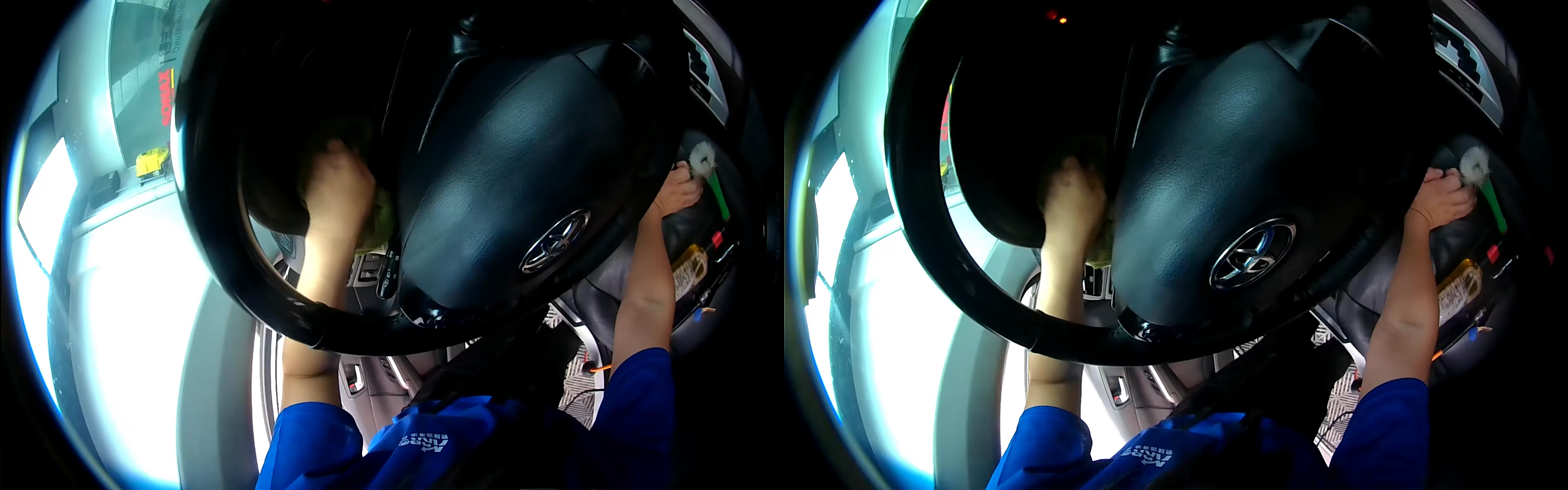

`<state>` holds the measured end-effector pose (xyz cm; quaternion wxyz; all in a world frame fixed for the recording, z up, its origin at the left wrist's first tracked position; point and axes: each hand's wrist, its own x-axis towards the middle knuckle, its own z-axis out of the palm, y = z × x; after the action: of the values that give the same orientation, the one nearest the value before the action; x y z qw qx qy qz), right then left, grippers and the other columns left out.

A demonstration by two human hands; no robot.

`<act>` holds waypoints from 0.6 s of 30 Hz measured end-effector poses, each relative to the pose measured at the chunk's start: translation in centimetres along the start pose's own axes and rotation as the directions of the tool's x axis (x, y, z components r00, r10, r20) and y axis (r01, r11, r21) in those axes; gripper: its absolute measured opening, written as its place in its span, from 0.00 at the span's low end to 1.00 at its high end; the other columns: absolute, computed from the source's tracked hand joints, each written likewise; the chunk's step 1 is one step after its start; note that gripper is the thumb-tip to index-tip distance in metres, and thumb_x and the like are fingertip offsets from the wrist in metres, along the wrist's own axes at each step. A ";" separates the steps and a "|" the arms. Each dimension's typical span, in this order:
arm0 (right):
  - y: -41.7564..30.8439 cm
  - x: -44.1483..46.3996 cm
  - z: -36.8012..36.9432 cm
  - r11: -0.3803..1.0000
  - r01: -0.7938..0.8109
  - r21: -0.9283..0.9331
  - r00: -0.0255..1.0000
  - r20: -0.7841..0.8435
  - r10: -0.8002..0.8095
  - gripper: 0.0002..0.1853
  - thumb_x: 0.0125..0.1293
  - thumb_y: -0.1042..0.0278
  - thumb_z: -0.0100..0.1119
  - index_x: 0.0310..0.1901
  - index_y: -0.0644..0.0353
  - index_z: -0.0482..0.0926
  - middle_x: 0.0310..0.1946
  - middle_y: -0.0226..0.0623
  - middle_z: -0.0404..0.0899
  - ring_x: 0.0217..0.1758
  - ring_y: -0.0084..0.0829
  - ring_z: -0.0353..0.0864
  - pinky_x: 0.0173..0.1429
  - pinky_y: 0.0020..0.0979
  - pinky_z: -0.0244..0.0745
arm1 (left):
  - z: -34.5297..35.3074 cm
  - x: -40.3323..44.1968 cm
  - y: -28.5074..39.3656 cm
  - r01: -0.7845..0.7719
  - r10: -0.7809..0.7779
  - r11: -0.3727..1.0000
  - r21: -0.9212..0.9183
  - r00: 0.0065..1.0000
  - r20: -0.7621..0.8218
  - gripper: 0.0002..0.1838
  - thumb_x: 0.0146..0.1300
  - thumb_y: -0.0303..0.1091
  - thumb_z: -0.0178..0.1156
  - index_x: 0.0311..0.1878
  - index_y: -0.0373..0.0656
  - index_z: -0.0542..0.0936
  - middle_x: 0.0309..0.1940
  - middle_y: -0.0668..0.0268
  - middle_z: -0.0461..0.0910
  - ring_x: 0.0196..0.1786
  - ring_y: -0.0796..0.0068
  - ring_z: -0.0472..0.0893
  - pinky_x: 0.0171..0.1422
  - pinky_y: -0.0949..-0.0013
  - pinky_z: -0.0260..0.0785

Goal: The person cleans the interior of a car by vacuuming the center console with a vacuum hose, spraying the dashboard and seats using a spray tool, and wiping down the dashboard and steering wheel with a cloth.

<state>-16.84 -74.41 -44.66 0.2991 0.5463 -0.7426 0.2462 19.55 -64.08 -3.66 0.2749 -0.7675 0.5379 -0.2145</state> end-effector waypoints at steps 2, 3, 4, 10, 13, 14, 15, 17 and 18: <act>0.2 -0.3 0.1 1.000 0.008 -0.002 1.000 0.004 -0.008 0.09 0.57 0.57 0.55 0.36 0.49 0.69 0.43 0.44 0.68 0.47 0.46 0.73 0.53 0.48 0.75 | 0.7 1.7 -0.1 -0.113 0.168 0.982 0.152 0.890 -0.423 0.14 0.65 0.37 0.52 0.25 0.41 0.75 0.16 0.61 0.72 0.18 0.57 0.77 0.26 0.61 0.75; 0.3 -0.3 0.2 1.000 0.007 -0.016 1.000 0.008 -0.007 0.09 0.57 0.57 0.55 0.35 0.49 0.69 0.43 0.43 0.68 0.47 0.46 0.73 0.53 0.48 0.75 | 1.1 1.2 -0.2 -0.118 0.171 0.982 0.147 0.891 -0.421 0.14 0.65 0.37 0.52 0.25 0.41 0.75 0.16 0.61 0.72 0.18 0.57 0.77 0.26 0.61 0.75; 0.2 -0.4 0.2 1.000 0.006 -0.026 1.000 0.014 -0.006 0.09 0.57 0.57 0.56 0.35 0.48 0.69 0.43 0.43 0.68 0.47 0.46 0.73 0.53 0.48 0.75 | 1.5 -0.1 -0.5 -0.128 0.182 0.974 0.189 0.935 -0.305 0.14 0.66 0.37 0.51 0.28 0.39 0.76 0.18 0.57 0.75 0.21 0.55 0.78 0.29 0.59 0.75; 0.0 0.1 -0.3 1.000 -0.013 -0.016 1.000 0.004 0.013 0.08 0.59 0.58 0.54 0.35 0.49 0.69 0.43 0.43 0.68 0.47 0.47 0.74 0.53 0.48 0.75 | -0.7 -2.2 -1.2 -0.216 0.209 0.976 0.026 0.964 0.166 0.16 0.68 0.38 0.48 0.28 0.38 0.77 0.20 0.52 0.79 0.23 0.54 0.81 0.26 0.57 0.75; 0.1 0.4 -0.6 0.999 0.014 0.033 1.000 0.023 -0.014 0.09 0.60 0.56 0.54 0.34 0.50 0.69 0.43 0.43 0.69 0.47 0.46 0.74 0.53 0.47 0.75 | -1.4 0.2 -0.3 -0.061 0.094 0.991 -0.120 0.951 0.295 0.18 0.68 0.40 0.47 0.30 0.36 0.78 0.22 0.52 0.80 0.27 0.51 0.81 0.31 0.56 0.75; 0.3 0.2 -0.8 1.000 -0.012 0.013 0.999 0.038 0.012 0.09 0.60 0.56 0.54 0.34 0.50 0.69 0.43 0.43 0.69 0.47 0.46 0.74 0.53 0.47 0.75 | -1.8 1.4 0.2 0.128 -0.040 0.976 -0.175 0.899 0.436 0.20 0.69 0.41 0.46 0.32 0.34 0.78 0.26 0.50 0.81 0.30 0.48 0.82 0.37 0.57 0.77; 0.4 0.0 -0.8 1.000 -0.003 -0.010 0.999 0.043 0.004 0.09 0.60 0.56 0.54 0.34 0.50 0.70 0.44 0.43 0.69 0.47 0.45 0.75 0.54 0.47 0.75 | -1.8 2.3 0.5 0.096 -0.019 0.982 -0.163 0.908 0.419 0.20 0.69 0.41 0.46 0.32 0.34 0.78 0.26 0.50 0.81 0.30 0.48 0.82 0.37 0.57 0.77; 0.0 0.1 -0.7 0.999 -0.020 -0.037 0.998 0.055 0.022 0.09 0.60 0.56 0.54 0.34 0.50 0.70 0.44 0.43 0.70 0.47 0.45 0.75 0.55 0.46 0.75 | -1.6 3.7 1.0 0.180 -0.060 0.856 -0.484 0.966 0.253 0.24 0.71 0.46 0.43 0.38 0.33 0.78 0.35 0.50 0.83 0.40 0.45 0.82 0.48 0.57 0.74; 0.1 0.2 -1.0 1.000 -0.015 -0.026 0.998 0.062 0.016 0.08 0.60 0.56 0.53 0.34 0.50 0.71 0.44 0.42 0.71 0.48 0.45 0.75 0.55 0.46 0.75 | -1.7 4.4 0.9 0.166 -0.051 0.866 -0.473 0.968 0.247 0.24 0.71 0.46 0.43 0.38 0.33 0.78 0.35 0.50 0.83 0.40 0.45 0.82 0.48 0.57 0.74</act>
<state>-16.78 -73.90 -43.82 0.2809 0.5442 -0.7587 0.2221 19.33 -68.81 -2.86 0.1187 -0.8605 0.4954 0.0025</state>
